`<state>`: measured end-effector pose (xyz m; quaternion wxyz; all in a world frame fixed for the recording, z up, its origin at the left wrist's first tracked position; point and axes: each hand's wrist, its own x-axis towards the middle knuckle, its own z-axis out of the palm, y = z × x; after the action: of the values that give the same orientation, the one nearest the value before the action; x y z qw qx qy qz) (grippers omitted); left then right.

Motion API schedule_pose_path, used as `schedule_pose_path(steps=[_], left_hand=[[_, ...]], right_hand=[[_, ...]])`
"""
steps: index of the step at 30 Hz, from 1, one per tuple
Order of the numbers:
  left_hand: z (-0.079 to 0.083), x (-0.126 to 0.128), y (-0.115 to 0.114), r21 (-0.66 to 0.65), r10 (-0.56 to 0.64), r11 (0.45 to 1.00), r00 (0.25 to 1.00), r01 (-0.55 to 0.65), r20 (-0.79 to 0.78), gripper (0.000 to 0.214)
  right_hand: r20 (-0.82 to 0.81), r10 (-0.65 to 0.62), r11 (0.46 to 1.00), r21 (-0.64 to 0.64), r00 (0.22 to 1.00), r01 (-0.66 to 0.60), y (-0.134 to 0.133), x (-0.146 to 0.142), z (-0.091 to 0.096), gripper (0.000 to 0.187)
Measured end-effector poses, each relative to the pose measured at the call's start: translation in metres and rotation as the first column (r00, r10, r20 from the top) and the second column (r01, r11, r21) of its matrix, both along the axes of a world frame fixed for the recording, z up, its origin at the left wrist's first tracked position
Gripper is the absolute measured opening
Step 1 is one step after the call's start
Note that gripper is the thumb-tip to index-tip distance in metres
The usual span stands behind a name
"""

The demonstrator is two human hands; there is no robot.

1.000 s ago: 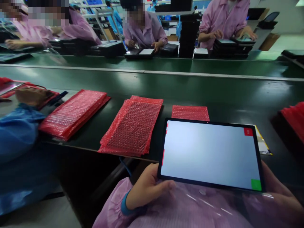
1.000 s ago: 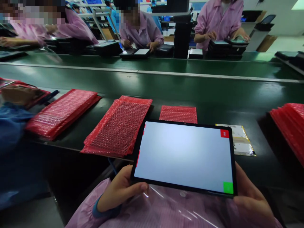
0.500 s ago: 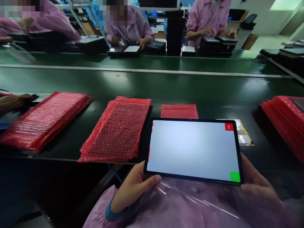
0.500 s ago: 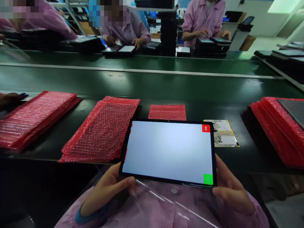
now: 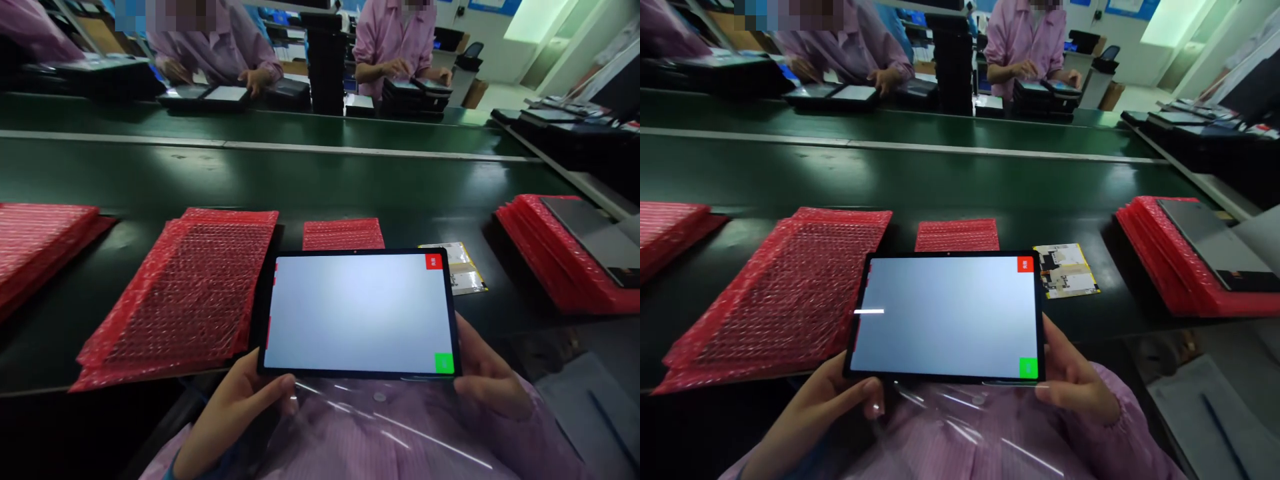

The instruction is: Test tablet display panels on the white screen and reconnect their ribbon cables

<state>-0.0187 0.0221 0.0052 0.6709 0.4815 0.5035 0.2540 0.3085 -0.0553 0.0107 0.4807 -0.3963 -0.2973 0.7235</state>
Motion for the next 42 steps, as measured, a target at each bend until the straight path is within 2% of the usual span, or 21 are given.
schedule_pose_path(steps=[5, 9, 14, 17, 19, 23, 29, 32, 36, 39, 42], left_hand=[[-0.001, -0.003, 0.006, -0.003, 0.005, 1.000, 0.999, -0.005, -0.033, 0.043], [-0.001, -0.003, 0.007, -0.015, 0.025, 1.000, 0.998, -0.026, -0.054, 0.043], [0.004, -0.001, 0.002, -0.003, 0.029, 1.000, 0.999, -0.029, -0.037, 0.044], [0.003, -0.001, -0.001, 0.042, 0.097, 0.995, 0.995, -0.095, -0.033, 0.039], [0.002, -0.003, -0.002, 0.051, 0.089, 0.995, 0.995, -0.088, -0.034, 0.039], [0.006, -0.003, -0.004, 0.057, 0.041, 0.998, 0.998, -0.038, -0.050, 0.038], [0.019, 0.002, -0.017, 0.152, 0.159, 0.978, 0.982, -0.143, -0.099, 0.033], [0.015, -0.003, -0.014, 0.140, 0.085, 0.988, 0.991, -0.069, -0.107, 0.034], [0.007, -0.007, -0.002, 0.127, 0.000, 0.992, 0.993, 0.016, -0.122, 0.035], [0.004, -0.004, 0.005, 0.083, 0.005, 0.997, 0.991, 0.006, -0.132, 0.038], [0.002, -0.001, 0.008, 0.050, 0.006, 0.999, 0.990, 0.001, -0.140, 0.043]], right_hand=[[-0.024, -0.042, 0.999, 0.014, 0.999, 0.042, 0.002, -0.006, 0.011, 0.086], [-0.036, 0.026, 0.999, 0.048, 0.999, -0.024, 0.002, -0.006, 0.009, 0.084], [-0.040, -0.033, 0.999, 0.037, 0.999, 0.035, 0.001, -0.006, 0.006, 0.082], [-0.019, -0.018, 0.999, 0.045, 1.000, 0.019, 0.001, -0.006, 0.006, 0.088], [0.019, 0.005, 0.999, 0.050, 1.000, -0.006, 0.002, -0.006, 0.006, 0.090], [0.014, 0.064, 0.993, 0.097, 0.998, -0.065, 0.006, -0.002, 0.001, 0.090], [0.029, 0.124, 0.983, 0.130, 0.992, -0.127, 0.014, 0.006, -0.015, 0.104], [0.047, 0.145, 0.975, 0.163, 0.988, -0.151, 0.013, 0.008, -0.020, 0.105], [0.068, 0.132, 0.973, 0.181, 0.989, -0.142, 0.009, 0.009, -0.021, 0.095], [0.075, 0.109, 0.980, 0.159, 0.991, -0.119, 0.006, 0.005, -0.013, 0.090], [0.045, 0.092, 0.989, 0.115, 0.995, -0.097, 0.006, -0.003, 0.001, 0.094]])
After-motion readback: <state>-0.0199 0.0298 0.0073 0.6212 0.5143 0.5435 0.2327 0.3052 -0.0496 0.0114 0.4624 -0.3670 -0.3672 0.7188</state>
